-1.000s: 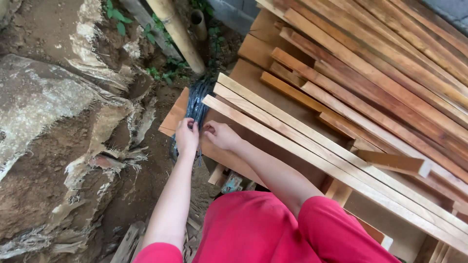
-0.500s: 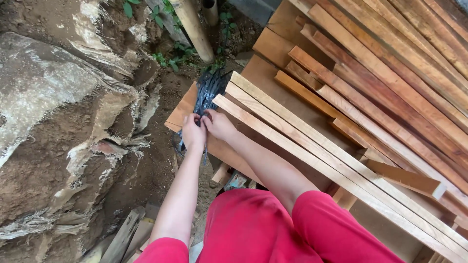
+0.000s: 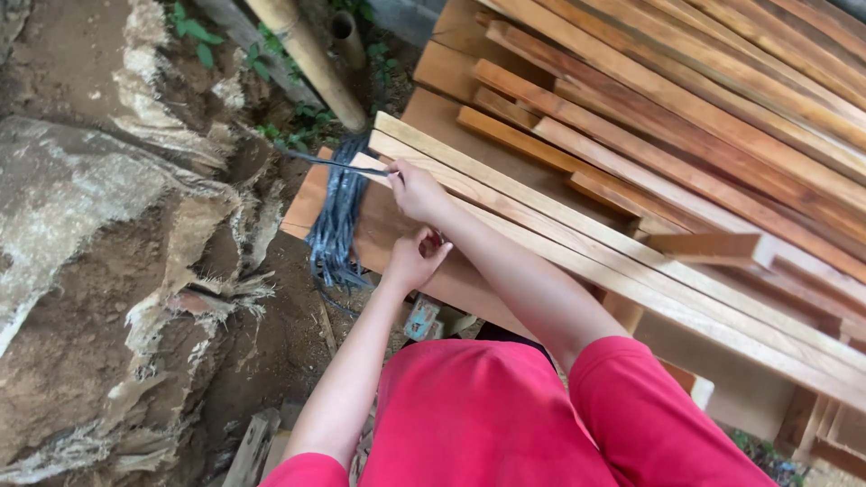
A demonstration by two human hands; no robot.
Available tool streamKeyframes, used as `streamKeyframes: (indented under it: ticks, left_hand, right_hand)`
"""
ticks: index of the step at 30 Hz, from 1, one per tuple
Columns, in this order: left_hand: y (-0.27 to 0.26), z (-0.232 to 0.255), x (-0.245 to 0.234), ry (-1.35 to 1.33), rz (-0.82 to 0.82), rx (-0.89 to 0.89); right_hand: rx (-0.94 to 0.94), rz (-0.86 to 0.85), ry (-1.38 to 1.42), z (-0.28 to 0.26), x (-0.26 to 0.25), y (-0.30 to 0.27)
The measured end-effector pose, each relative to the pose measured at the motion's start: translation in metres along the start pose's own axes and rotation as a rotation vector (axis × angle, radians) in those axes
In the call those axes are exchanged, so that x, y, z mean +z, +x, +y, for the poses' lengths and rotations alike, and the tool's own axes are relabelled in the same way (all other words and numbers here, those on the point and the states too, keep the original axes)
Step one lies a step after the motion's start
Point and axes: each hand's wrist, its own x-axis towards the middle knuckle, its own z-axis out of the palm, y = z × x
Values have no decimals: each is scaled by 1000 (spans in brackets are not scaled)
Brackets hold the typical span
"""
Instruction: Aligning and tying thin wooden planks into a bundle using black plastic straps.
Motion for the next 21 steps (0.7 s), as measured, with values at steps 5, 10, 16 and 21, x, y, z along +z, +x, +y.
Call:
streamKeyframes:
  ticks: [5, 10, 16, 21]
  left_hand:
    - [-1, 18, 53, -7, 12, 3]
    - [-13, 75, 115, 225, 85, 258]
    - [-28, 134, 226, 324, 101, 479]
    - [-42, 161, 319, 527, 22, 277]
  right_hand:
    - [30, 101, -106, 66, -80, -33]
    - [140, 165, -173, 129, -172, -113]
    - [214, 153, -258, 205, -254, -197]
    - [199, 192, -241, 272, -266, -224]
